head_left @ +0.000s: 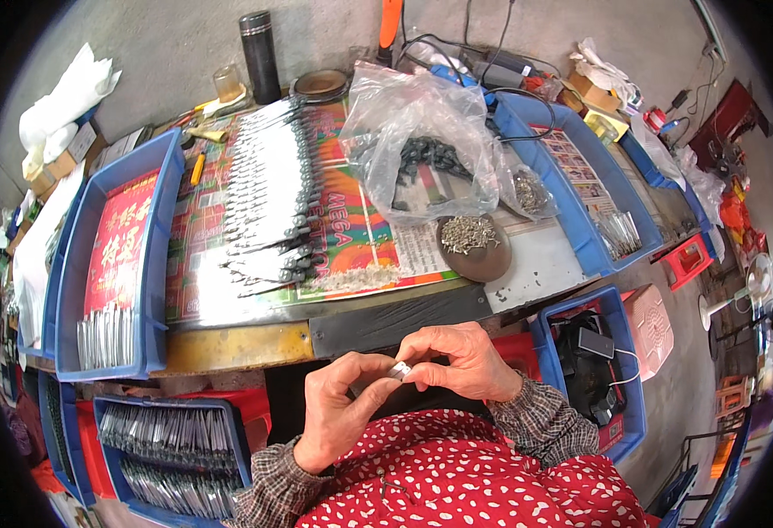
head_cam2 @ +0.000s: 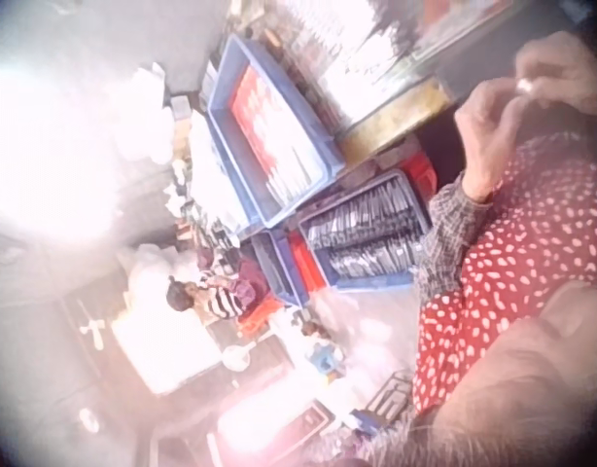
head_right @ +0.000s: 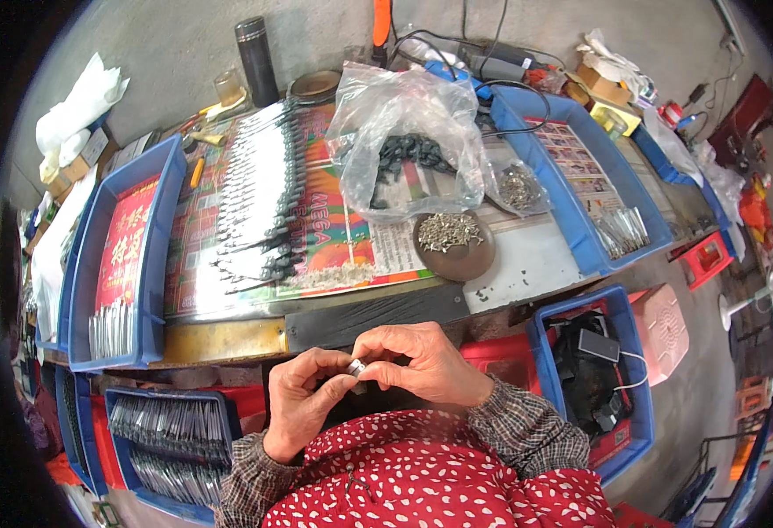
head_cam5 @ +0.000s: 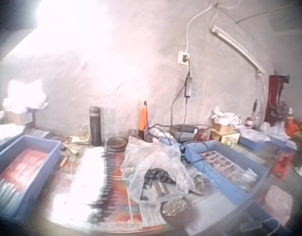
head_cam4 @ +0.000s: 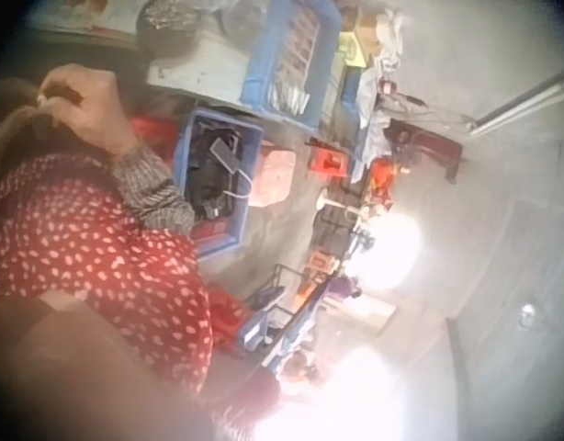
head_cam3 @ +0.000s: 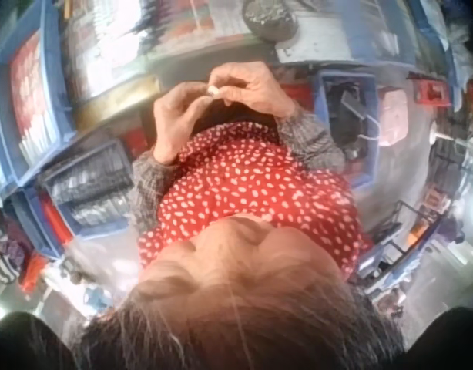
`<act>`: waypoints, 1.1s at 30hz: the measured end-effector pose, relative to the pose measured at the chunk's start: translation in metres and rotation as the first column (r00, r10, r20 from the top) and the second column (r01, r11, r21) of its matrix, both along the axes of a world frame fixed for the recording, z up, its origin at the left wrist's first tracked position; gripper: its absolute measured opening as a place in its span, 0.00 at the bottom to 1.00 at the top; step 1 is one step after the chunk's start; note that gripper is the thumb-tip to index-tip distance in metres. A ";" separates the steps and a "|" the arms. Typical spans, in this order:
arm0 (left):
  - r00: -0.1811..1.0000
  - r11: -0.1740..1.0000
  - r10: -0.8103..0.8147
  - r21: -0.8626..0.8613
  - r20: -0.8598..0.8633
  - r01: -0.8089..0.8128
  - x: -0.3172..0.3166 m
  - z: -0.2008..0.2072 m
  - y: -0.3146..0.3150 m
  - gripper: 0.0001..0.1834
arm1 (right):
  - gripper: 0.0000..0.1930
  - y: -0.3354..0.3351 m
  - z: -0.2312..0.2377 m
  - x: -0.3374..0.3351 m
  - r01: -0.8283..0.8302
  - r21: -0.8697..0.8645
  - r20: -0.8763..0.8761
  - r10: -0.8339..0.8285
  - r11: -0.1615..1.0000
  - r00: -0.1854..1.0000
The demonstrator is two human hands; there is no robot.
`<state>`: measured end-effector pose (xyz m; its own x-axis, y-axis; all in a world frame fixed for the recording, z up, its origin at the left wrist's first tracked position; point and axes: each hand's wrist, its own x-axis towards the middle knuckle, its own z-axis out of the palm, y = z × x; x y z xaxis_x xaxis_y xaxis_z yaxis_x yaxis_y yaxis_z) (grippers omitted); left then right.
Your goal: The person assembles small metal tools by hand, fitting plastic components and metal pieces together, and organizes the assembled items in rows on the workstation.
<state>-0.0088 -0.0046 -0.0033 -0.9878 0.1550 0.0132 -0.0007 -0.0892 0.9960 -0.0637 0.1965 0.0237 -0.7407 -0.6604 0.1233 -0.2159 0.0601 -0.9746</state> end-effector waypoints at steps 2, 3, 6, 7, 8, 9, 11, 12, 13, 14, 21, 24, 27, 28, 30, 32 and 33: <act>0.945 0.966 0.074 -0.211 -0.318 -0.147 -0.004 0.003 0.007 0.12 | 0.09 -0.001 -0.003 -0.001 0.106 -0.112 0.010 -0.106 0.988 0.994; 0.929 0.954 0.073 -0.246 -0.362 -0.170 -0.005 0.002 0.009 0.15 | 0.09 -0.001 -0.006 -0.001 0.114 -0.114 0.003 -0.115 0.987 0.993; 0.875 0.896 0.071 -0.354 -0.479 -0.267 -0.009 0.010 0.014 0.14 | 0.10 -0.002 -0.012 -0.002 0.155 -0.161 0.063 -0.146 0.975 0.987; 0.850 0.891 0.083 -0.343 -0.519 -0.297 -0.011 0.010 0.016 0.13 | 0.10 -0.002 -0.012 -0.003 0.148 -0.155 0.050 -0.142 0.977 0.989; 0.848 0.893 0.075 -0.343 -0.524 -0.291 -0.013 0.010 0.016 0.13 | 0.10 -0.002 -0.011 -0.004 0.141 -0.149 0.037 -0.137 0.979 0.990; 0.854 0.882 0.069 -0.369 -0.515 -0.294 -0.013 0.011 0.016 0.13 | 0.10 -0.001 -0.008 -0.005 0.153 -0.112 0.069 -0.146 0.982 0.987; 0.877 0.858 0.051 -0.428 -0.478 -0.283 -0.013 0.015 0.015 0.13 | 0.11 0.008 -0.007 -0.014 0.144 -0.021 -0.112 -0.145 0.989 0.983; 0.876 0.858 0.045 -0.431 -0.480 -0.280 -0.013 0.014 0.014 0.13 | 0.11 0.013 -0.005 -0.019 0.138 0.075 -0.281 -0.112 0.988 0.953; 0.867 0.847 0.056 -0.437 -0.495 -0.304 -0.013 0.012 0.014 0.12 | 0.12 0.018 0.000 -0.024 0.214 0.129 -0.350 -0.158 0.968 0.923; 0.858 0.835 0.067 -0.441 -0.510 -0.328 -0.013 0.012 0.013 0.12 | 0.10 0.024 -0.003 -0.033 0.283 0.091 -0.454 -0.213 0.955 0.865; 0.848 0.809 0.009 -0.495 -0.530 -0.317 -0.017 0.009 0.008 0.13 | 0.06 0.062 0.014 -0.078 0.609 0.138 -0.605 -0.420 0.781 0.676; 0.868 0.798 0.013 -0.518 -0.497 -0.308 -0.016 0.010 0.007 0.14 | 0.06 0.062 0.012 -0.112 0.626 0.127 -0.688 -0.386 0.769 0.615; 0.842 0.791 0.031 -0.502 -0.539 -0.351 -0.020 0.013 0.009 0.12 | 0.07 0.058 0.016 -0.140 0.661 0.157 -0.780 -0.318 0.734 0.538; 0.844 0.780 0.036 -0.513 -0.535 -0.359 -0.019 0.013 0.008 0.11 | 0.07 0.053 0.013 -0.152 0.657 0.153 -0.779 -0.319 0.739 0.540; 0.845 0.769 0.041 -0.523 -0.534 -0.367 -0.019 0.013 0.006 0.11 | 0.07 0.047 0.002 -0.176 0.654 0.226 -0.816 -0.226 0.722 0.532; 0.857 0.752 0.046 -0.546 -0.513 -0.368 -0.019 0.014 0.004 0.11 | 0.06 0.040 -0.002 -0.192 0.644 0.264 -0.817 -0.189 0.719 0.545; 0.857 0.750 0.048 -0.548 -0.513 -0.370 -0.020 0.014 0.002 0.11 | 0.05 0.034 -0.004 -0.201 0.626 0.262 -0.838 -0.149 0.735 0.526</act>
<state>-0.0286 -0.0022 0.0108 -0.8993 0.0775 0.4304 0.3893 0.5902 0.7072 -0.2647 0.2304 0.0196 -0.7316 -0.4563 0.5065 -0.6373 0.7215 -0.2706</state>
